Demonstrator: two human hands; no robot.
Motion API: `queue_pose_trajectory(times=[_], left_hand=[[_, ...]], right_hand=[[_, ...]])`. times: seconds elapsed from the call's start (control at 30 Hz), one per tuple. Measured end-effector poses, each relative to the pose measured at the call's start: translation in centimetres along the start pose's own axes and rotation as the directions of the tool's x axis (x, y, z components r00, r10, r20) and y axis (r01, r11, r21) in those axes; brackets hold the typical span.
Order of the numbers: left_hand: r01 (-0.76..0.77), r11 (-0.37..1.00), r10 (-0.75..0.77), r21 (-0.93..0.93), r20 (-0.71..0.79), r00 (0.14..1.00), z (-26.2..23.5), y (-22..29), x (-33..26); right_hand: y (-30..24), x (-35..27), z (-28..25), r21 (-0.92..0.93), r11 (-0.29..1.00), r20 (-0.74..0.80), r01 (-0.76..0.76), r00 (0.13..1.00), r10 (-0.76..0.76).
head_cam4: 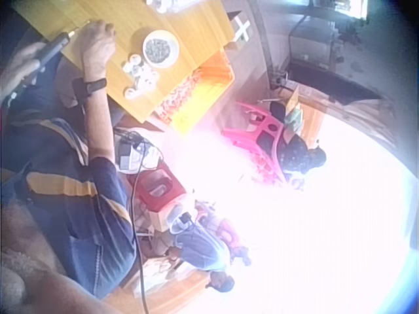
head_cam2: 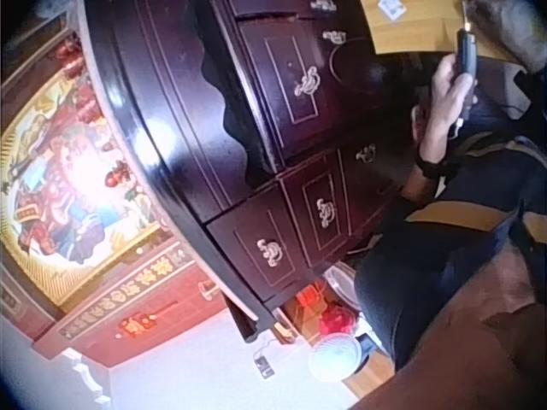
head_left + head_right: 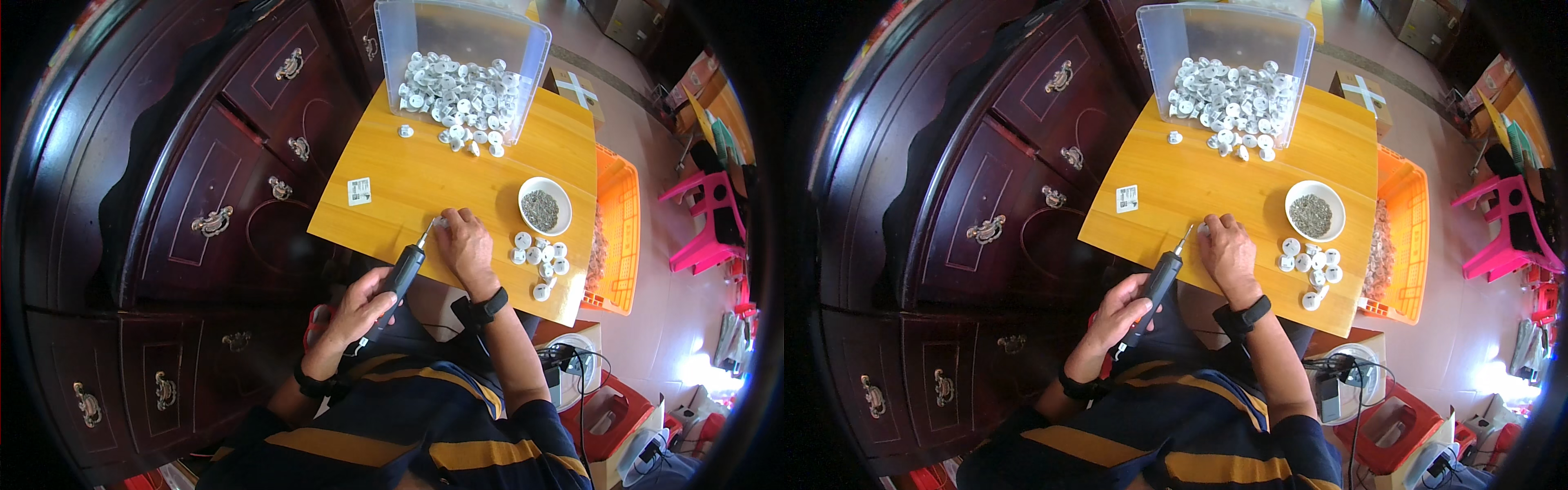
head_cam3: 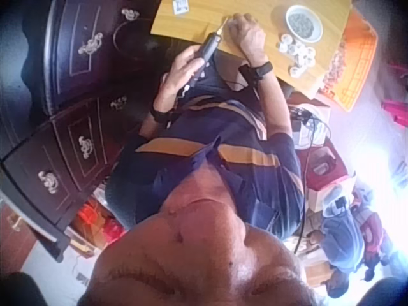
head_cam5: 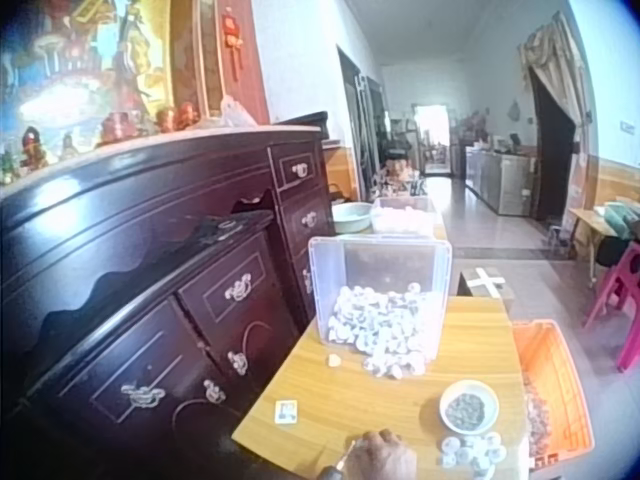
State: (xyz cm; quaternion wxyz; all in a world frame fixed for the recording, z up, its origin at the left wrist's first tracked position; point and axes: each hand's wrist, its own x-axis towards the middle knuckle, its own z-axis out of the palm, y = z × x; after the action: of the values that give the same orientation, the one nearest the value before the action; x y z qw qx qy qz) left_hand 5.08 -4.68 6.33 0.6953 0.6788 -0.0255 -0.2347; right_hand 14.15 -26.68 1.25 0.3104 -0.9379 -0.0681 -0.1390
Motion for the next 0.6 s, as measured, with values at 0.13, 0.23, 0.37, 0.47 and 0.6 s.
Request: queue_pose_trajectory(times=[0.13, 0.23, 0.37, 0.47, 0.6], left_hand=[[-0.002, 1.0, 0.002, -0.031, -0.005, 1.0, 0.1, -0.1, 0.1], [0.014, 1.0, -0.014, -0.022, -0.008, 1.0, 0.2, 0.1, 0.2], [0.013, 1.0, -0.013, -0.004, 0.003, 1.0, 0.2, 0.2, 0.2], [-0.002, 1.0, 0.002, -0.001, 0.012, 1.0, 0.4, 0.3, 0.4], [0.007, 1.0, -0.007, 0.026, 0.023, 1.0, 0.7, 0.1, 0.6]], right_hand=[[0.6, -0.2, -0.2, 0.052, 0.999, -0.083, 0.002, 0.997, 0.003], [1.9, -0.3, -0.3, 0.288, 0.957, -0.112, 0.018, 0.994, 0.015], [2.8, -0.2, -2.1, 0.882, 0.014, 0.445, -0.47, 0.843, 0.301], [4.0, -0.6, -3.1, 0.867, -0.229, 0.486, -0.442, 0.85, 0.203], [4.3, -1.4, -3.0, 0.876, -0.15, 0.481, -0.458, 0.844, 0.238]])
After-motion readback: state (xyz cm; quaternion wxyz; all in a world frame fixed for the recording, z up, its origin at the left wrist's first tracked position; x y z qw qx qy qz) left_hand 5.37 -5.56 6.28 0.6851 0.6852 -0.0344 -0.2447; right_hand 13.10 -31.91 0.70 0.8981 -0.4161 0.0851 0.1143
